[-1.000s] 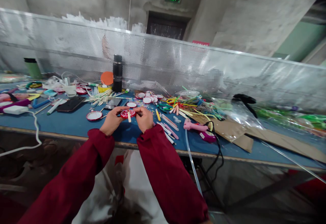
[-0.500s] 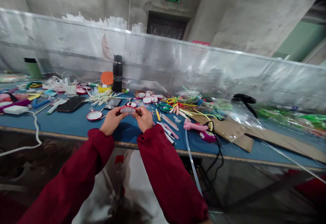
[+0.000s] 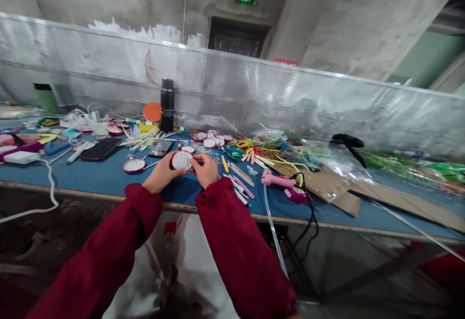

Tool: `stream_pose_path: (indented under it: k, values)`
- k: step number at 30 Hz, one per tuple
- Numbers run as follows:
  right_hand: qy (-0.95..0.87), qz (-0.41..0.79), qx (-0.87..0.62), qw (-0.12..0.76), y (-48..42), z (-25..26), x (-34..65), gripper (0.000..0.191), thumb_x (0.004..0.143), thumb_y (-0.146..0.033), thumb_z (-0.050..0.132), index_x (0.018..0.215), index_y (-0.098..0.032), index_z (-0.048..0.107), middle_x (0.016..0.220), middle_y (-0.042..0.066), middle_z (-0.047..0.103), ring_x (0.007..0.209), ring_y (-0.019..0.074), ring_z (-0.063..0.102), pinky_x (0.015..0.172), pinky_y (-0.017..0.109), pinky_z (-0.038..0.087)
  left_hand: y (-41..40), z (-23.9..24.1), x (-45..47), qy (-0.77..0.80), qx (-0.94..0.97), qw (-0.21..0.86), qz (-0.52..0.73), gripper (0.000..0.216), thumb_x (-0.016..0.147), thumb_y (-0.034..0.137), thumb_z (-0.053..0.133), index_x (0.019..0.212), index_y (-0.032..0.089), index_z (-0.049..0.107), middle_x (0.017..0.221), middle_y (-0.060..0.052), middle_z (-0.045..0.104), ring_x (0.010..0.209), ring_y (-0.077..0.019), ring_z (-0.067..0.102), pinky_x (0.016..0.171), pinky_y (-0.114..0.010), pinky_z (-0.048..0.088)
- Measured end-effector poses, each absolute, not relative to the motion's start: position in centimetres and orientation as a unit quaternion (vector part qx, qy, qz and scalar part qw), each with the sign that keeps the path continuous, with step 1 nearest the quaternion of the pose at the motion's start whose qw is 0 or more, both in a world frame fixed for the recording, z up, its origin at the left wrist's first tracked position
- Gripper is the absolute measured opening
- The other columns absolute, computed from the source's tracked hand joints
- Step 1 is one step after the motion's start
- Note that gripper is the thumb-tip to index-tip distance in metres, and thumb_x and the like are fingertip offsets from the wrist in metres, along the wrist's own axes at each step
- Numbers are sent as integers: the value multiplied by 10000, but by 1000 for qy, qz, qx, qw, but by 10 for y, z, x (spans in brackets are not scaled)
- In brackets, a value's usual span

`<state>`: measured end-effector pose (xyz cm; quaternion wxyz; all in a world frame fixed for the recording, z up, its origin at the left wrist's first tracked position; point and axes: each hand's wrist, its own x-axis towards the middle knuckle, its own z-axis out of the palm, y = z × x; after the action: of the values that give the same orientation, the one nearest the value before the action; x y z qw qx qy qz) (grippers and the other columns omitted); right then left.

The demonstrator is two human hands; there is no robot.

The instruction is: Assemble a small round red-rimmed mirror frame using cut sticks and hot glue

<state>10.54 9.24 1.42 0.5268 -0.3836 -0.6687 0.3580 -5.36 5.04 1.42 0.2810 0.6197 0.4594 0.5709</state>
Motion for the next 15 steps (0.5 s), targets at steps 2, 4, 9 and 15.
stream_pose_path:
  k: [2,4,9,15]
  values:
    - [-662,364,-389,527,91,16,105,121,845,-333,625,865,-215,608,679,-18,677,555,150,674,544,247,559,55,10,-55,447,623,271,582,847,553,354,868,1297,132,530,1288,-151,620,1163,-319,599,1011,-460,473]
    - [-657,371,-394,524,90,17,104,125,846,-336,623,869,-214,605,673,-20,671,553,151,677,526,244,557,58,6,-57,436,620,273,593,900,554,334,873,1349,148,495,1344,-161,586,1202,-323,584,1023,-468,471]
    - [-648,384,-407,517,86,21,104,118,846,-307,619,905,-207,598,676,-24,664,523,146,669,477,233,542,59,5,-56,411,588,344,605,989,569,265,856,1437,146,395,1204,-148,664,1061,-301,665,954,-493,523]
    - [-645,384,-418,511,85,23,104,119,848,-272,613,948,-213,589,693,-29,660,515,141,666,472,231,544,56,8,-53,395,585,371,603,944,568,246,840,1410,106,435,1267,-178,646,1123,-318,641,1003,-509,491]
